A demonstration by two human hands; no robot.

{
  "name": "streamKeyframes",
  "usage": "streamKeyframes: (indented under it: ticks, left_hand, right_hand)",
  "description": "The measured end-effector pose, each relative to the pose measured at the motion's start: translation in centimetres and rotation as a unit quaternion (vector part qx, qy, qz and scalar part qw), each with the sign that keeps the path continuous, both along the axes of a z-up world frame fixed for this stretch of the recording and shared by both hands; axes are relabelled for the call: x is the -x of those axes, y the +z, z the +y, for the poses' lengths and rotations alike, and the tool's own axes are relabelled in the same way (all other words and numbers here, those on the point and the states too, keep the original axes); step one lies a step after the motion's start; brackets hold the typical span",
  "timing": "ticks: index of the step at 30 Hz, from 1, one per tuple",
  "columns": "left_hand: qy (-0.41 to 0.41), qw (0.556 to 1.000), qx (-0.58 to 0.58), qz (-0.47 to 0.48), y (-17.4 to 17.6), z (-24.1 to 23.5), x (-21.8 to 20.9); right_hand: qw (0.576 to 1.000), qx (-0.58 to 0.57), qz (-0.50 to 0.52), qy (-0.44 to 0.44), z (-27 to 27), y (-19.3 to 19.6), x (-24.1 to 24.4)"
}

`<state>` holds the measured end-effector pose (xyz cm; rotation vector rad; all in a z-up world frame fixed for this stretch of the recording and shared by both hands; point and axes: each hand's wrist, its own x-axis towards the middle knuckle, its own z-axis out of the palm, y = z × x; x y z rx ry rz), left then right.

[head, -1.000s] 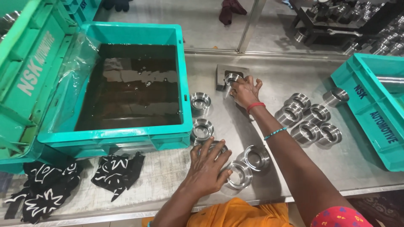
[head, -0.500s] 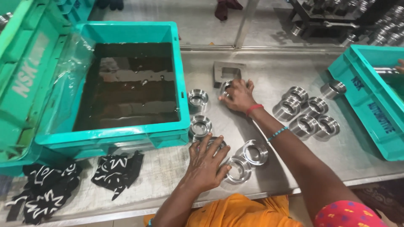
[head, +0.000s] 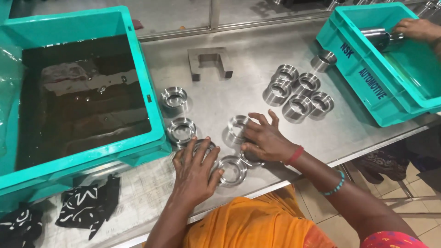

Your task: Dipping metal rings into a liquid tray, wiping them with a cloth, and then packing them into bins along with metal rods.

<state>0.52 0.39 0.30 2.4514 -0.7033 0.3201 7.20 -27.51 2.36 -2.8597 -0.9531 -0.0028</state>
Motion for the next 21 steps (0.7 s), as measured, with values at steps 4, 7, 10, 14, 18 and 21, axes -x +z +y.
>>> streamKeyframes:
  ticks: [4,7,10,14,18,21]
  left_hand:
    - [0.006,1.000,0.003,0.002,-0.3,-0.1,0.1]
    - [0.007,1.000,0.003,0.001,-0.7,-0.1,0.1]
    - [0.012,1.000,0.002,0.005,-0.6,-0.1,0.2]
    - [0.019,1.000,0.005,-0.003,-0.5,0.1,0.1]
    - [0.005,1.000,0.016,0.022,-0.4,0.0,0.3]
    - [0.001,1.000,0.016,0.015,-0.3,0.0,0.2]
  right_hand:
    - [0.997,-0.067,-0.003,0.022,-4.0,-1.9,-1.0]
    - [0.943,-0.296,-0.080,-0.127,-8.7,-3.9,-5.4]
    - [0.946,-0.087,-0.234,-0.208,-9.7,-2.3,-7.6]
    - [0.933,0.064,-0.275,-0.224,-8.5,-4.1,-10.4]
    - [0.975,0.052,-0.135,-0.171,-5.4,-4.6,-11.6]
    - [0.989,0.031,-0.106,-0.103,-1.1,-2.6,-11.4]
